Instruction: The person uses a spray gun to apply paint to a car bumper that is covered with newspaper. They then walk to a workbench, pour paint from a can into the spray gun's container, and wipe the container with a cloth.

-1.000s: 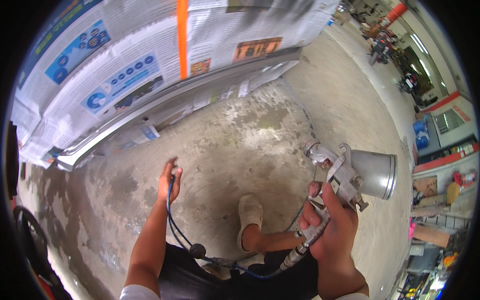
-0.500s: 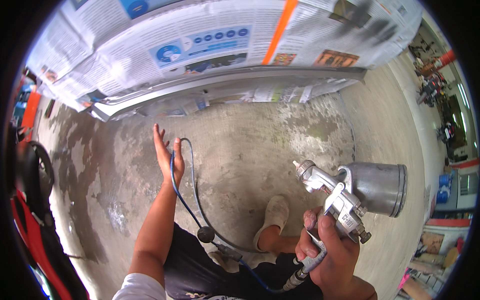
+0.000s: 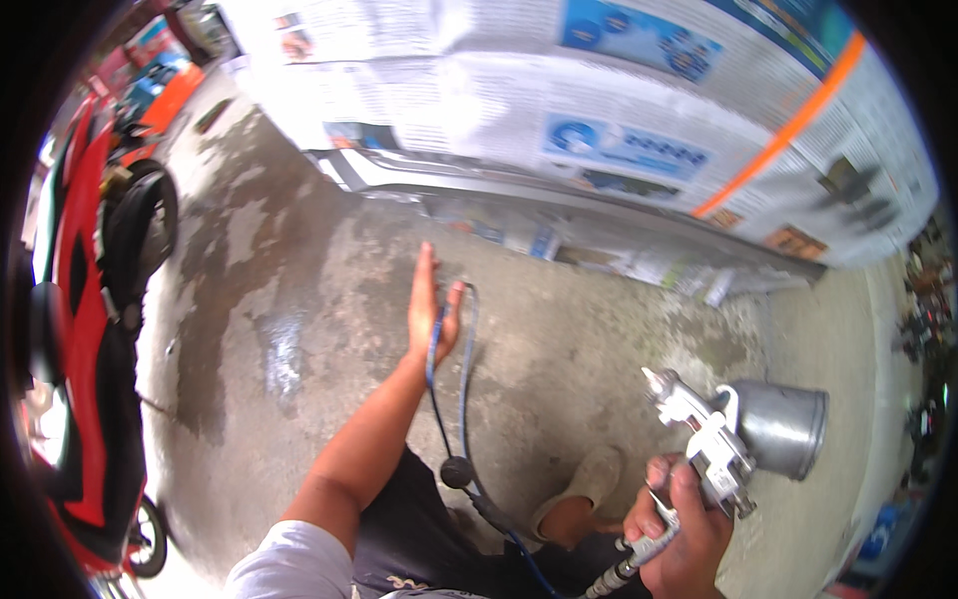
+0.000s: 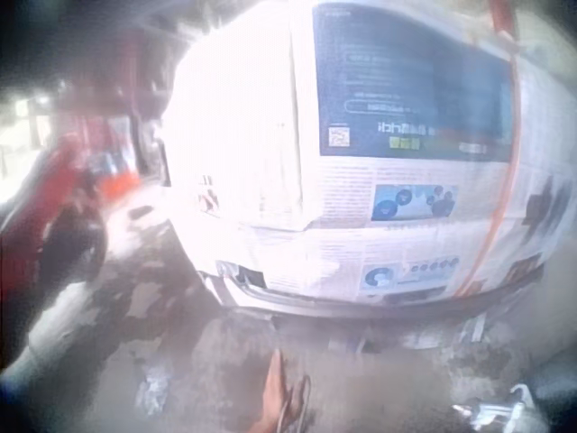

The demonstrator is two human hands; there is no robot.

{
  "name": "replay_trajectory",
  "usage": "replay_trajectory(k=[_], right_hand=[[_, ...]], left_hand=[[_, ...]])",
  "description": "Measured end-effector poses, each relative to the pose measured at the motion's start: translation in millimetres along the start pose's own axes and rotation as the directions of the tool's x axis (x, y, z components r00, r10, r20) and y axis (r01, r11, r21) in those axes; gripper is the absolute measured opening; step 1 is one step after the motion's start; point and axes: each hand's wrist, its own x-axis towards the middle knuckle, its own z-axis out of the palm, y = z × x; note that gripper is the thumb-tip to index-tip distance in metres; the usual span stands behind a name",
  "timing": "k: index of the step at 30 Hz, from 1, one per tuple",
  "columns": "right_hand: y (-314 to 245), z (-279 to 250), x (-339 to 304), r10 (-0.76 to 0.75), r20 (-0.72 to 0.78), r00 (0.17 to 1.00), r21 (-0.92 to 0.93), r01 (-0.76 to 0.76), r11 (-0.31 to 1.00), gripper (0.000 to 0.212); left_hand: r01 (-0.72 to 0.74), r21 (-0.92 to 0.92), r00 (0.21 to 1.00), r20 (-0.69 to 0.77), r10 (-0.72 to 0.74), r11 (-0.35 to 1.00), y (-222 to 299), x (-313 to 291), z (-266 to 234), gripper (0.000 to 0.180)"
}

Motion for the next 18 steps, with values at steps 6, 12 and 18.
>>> replay_trajectory(k=[6,12,18], right_hand=[[7,-1,8,-0.05,-0.096,0.994,-0.001,0.05,0.999,0.033],[17,-64,28,0.021,0.263,0.965,-0.007,-0.019,1.0,0.021],[16,-99,28,0.166,0.109,0.98,-0.033,-0.164,0.986,0.034]], left_hand=[[0.005,-0.027,1.0,0.023,-0.004,1.0,0,9,-4,0.076],[0.056,-0.077,0.997,0.066,-0.05,0.995,4,-1,-2,0.077],[-0.052,-0.077,0.991,0.123,0.062,0.996,6,-10,17,0.077]])
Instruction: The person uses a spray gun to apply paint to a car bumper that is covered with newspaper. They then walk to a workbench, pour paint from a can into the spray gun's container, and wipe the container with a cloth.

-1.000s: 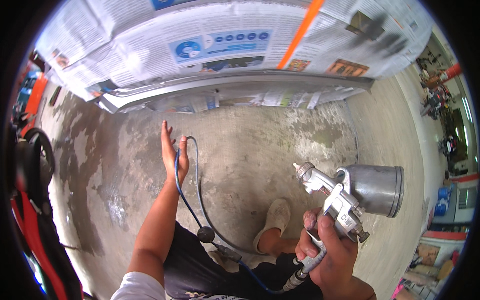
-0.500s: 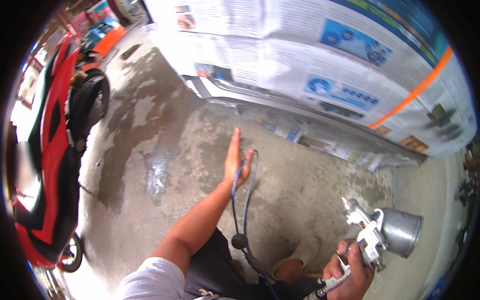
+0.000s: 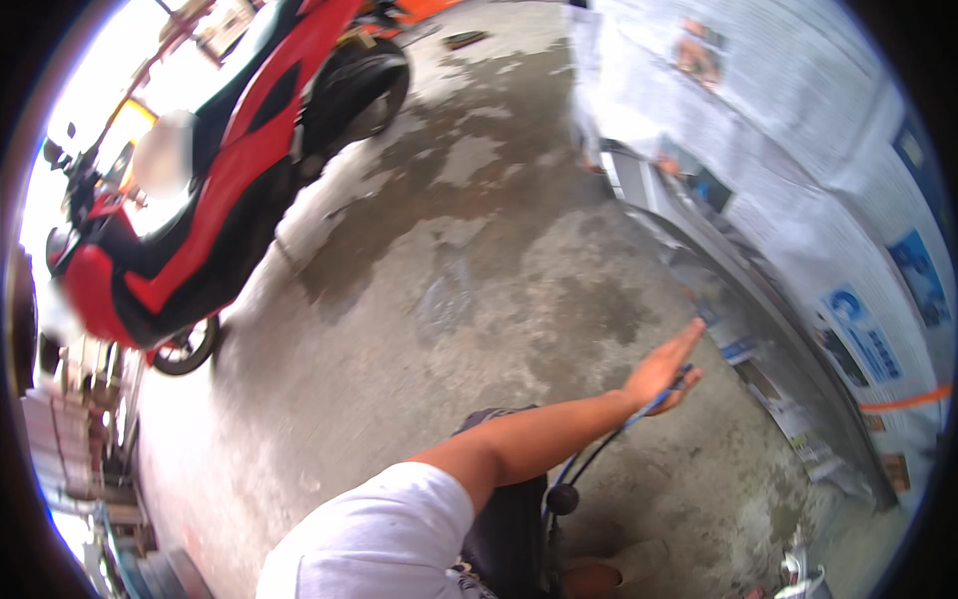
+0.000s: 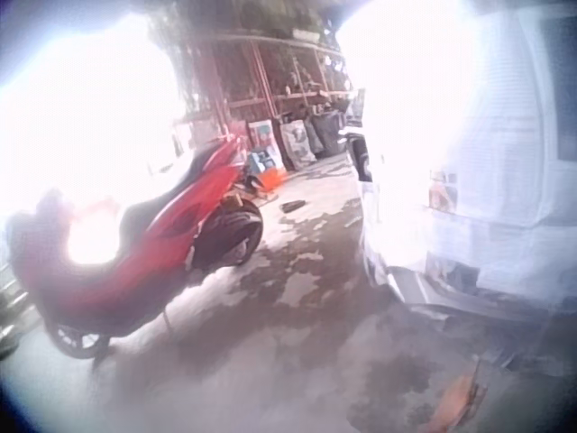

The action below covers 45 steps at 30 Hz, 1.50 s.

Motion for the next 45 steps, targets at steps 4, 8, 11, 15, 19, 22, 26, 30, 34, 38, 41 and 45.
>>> replay_trajectory(k=[4,8,11,15,19,22,26,30,34,38,41,45], right_hand=[[-11,52,-17,-0.108,-0.086,0.99,0.012,0.109,0.994,0.03],[-14,58,-13,-0.143,-0.076,0.987,-0.013,0.142,0.99,0.028],[-16,55,-11,-0.078,0.007,0.997,0.04,0.078,0.996,0.025],[-17,58,-15,-0.107,-0.024,0.994,0.009,0.107,0.994,0.022],[-13,55,-22,-0.096,-0.254,0.963,-0.049,0.086,0.995,0.026],[-7,49,-18,-0.071,-0.189,0.979,-0.015,0.07,0.997,0.025],[11,-1,-4,-0.041,0.032,0.999,0.117,0.037,0.992,0.018],[-9,86,-33,-0.19,-0.388,0.902,0.062,0.232,0.971,0.044],[-19,74,-34,-0.144,-0.356,0.923,0.145,0.207,0.968,0.009],[-19,60,-32,-0.156,-0.374,0.914,0.116,0.212,0.97,0.018],[-20,43,-40,-0.155,-0.426,0.891,0.134,0.232,0.964,0.021],[-19,19,-61,-0.152,-0.516,0.843,0.141,0.259,0.956,0.026]], left_hand=[[0.062,-0.015,0.997,0.043,-0.062,0.998,4,2,-3,0.074],[0.055,-0.006,0.998,0.027,-0.055,0.998,3,2,-4,0.074],[0.029,0.013,0.999,0.03,-0.029,0.999,5,2,1,0.074],[0.045,-0.012,0.998,0.051,-0.045,0.999,5,1,7,0.074],[0.015,-0.011,1.0,0.022,-0.014,1.0,6,0,7,0.075],[-0.022,-0.005,1.0,-0.02,0.022,1.0,5,1,8,0.074],[-0.017,-0.071,0.999,-0.035,0.014,0.997,6,7,14,0.07],[-0.009,-0.05,1.0,0.013,0.01,0.999,4,7,38,0.069],[0.019,-0.06,0.997,0.072,-0.014,0.998,21,8,55,0.062],[0.094,-0.151,0.985,0.158,-0.07,0.984,23,-1,79,0.057],[0.05,-0.098,0.971,0.236,-0.026,0.994,38,-2,90,0.055],[-0.009,-0.114,0.962,0.272,0.04,0.993,52,-13,119,0.051]])
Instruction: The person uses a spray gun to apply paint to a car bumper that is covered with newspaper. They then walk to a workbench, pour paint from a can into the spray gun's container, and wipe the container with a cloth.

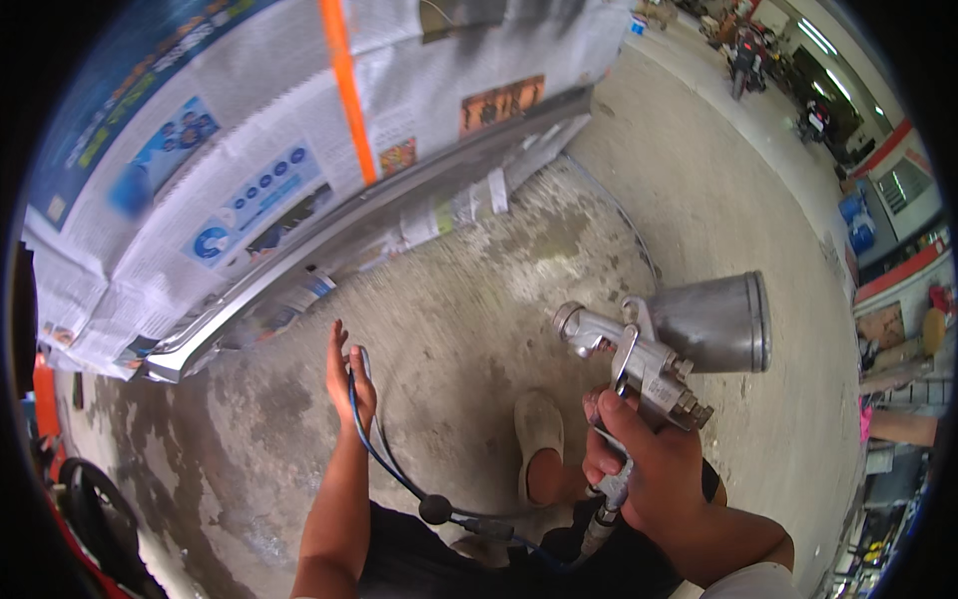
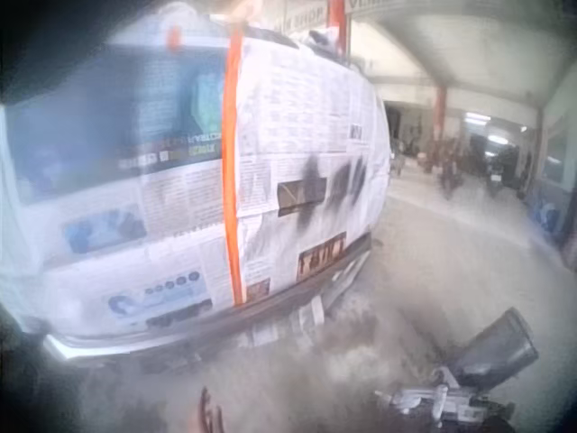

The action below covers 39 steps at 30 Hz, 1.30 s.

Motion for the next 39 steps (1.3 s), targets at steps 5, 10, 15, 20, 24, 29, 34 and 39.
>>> replay_trajectory(k=[5,10,15,20,24,29,34,39], right_hand=[[-14,-19,2,-0.039,0.007,0.999,-0.038,0.039,0.999,0.031],[-24,-74,43,0.003,0.045,0.999,-0.027,-0.002,1.0,0.038],[-17,-143,102,-0.074,0.108,0.991,-0.255,0.099,0.962,0.035],[15,-209,206,-0.166,0.243,0.956,-0.553,0.277,0.786,0.035],[97,-244,275,-0.554,0.301,0.776,-0.509,0.622,0.595,0.036],[129,-260,334,-0.507,0.324,0.798,-0.318,0.597,0.737,0.045],[111,-246,395,-0.596,0.341,0.727,0.019,0.629,0.778,0.043],[107,-254,455,-0.667,0.239,0.705,0.006,0.686,0.727,0.046]], left_hand=[[0.049,-0.059,0.996,0.083,-0.044,0.997,-14,-5,12,0.041],[0.067,0.02,0.952,0.298,-0.07,0.998,1,-10,42,0.037],[0.174,0.139,0.796,0.563,-0.223,0.975,21,-30,83,0.038],[-0.279,0.49,0.671,0.715,-0.198,0.826,-58,-73,62,0.022],[-0.371,0.555,0.536,0.783,-0.317,0.744,-46,-104,82,0.027],[-0.239,0.49,0.454,0.82,-0.349,0.838,-12,-124,137,0.049],[-0.364,0.325,0.433,0.889,-0.151,0.873,9,-116,212,0.06],[-0.164,0.437,0.471,0.823,-0.319,0.885,4,-97,291,0.064]])
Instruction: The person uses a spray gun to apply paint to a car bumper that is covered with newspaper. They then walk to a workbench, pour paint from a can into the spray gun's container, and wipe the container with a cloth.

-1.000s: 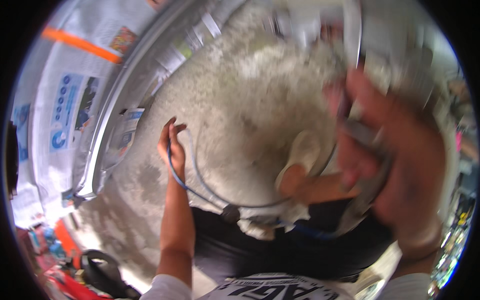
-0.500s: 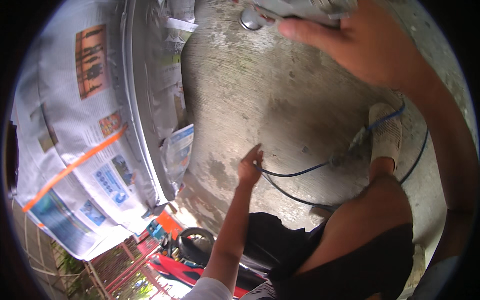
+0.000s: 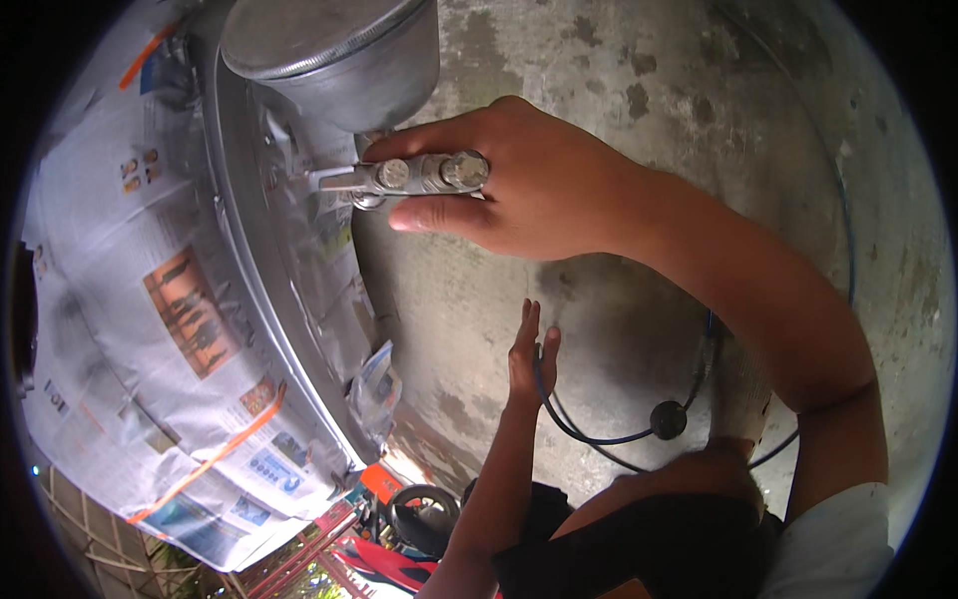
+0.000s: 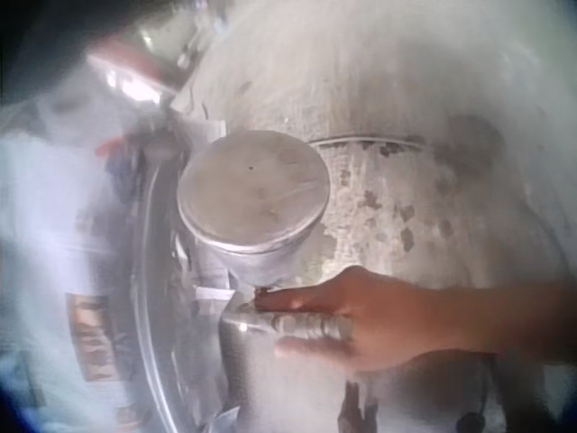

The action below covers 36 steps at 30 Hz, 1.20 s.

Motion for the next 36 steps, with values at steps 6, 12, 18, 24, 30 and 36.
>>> replay_trajectory(k=[6,12,18,24,30,36], right_hand=[[33,-41,51,0.037,-0.14,0.989,-0.201,-0.065,0.977,0.058],[28,-69,116,-0.003,-0.204,0.979,-0.064,-0.01,0.998,0.036],[26,-76,129,0.034,-0.316,0.948,-0.064,-0.057,0.996,0.033],[21,-48,75,0.211,-0.179,0.961,-0.413,-0.268,0.871,0.043],[34,82,18,0.247,-0.123,0.961,-0.003,-0.25,0.968,0.034],[23,182,-52,0.097,0.01,0.995,0.12,-0.098,0.988,0.035]], left_hand=[[0.153,0.002,0.967,0.206,-0.15,0.988,35,47,29,0.07],[0.195,-0.014,0.93,0.319,-0.18,0.981,23,51,22,0.067],[0.056,0.004,0.956,0.289,-0.055,0.998,14,44,33,0.072],[0.159,0.121,0.943,0.274,-0.187,0.98,36,46,31,0.074],[0.142,-0.092,0.974,-0.164,-0.156,0.986,13,17,24,0.075],[-0.044,-0.214,0.792,-0.603,-0.096,0.976,-4,-37,-51,0.062]])
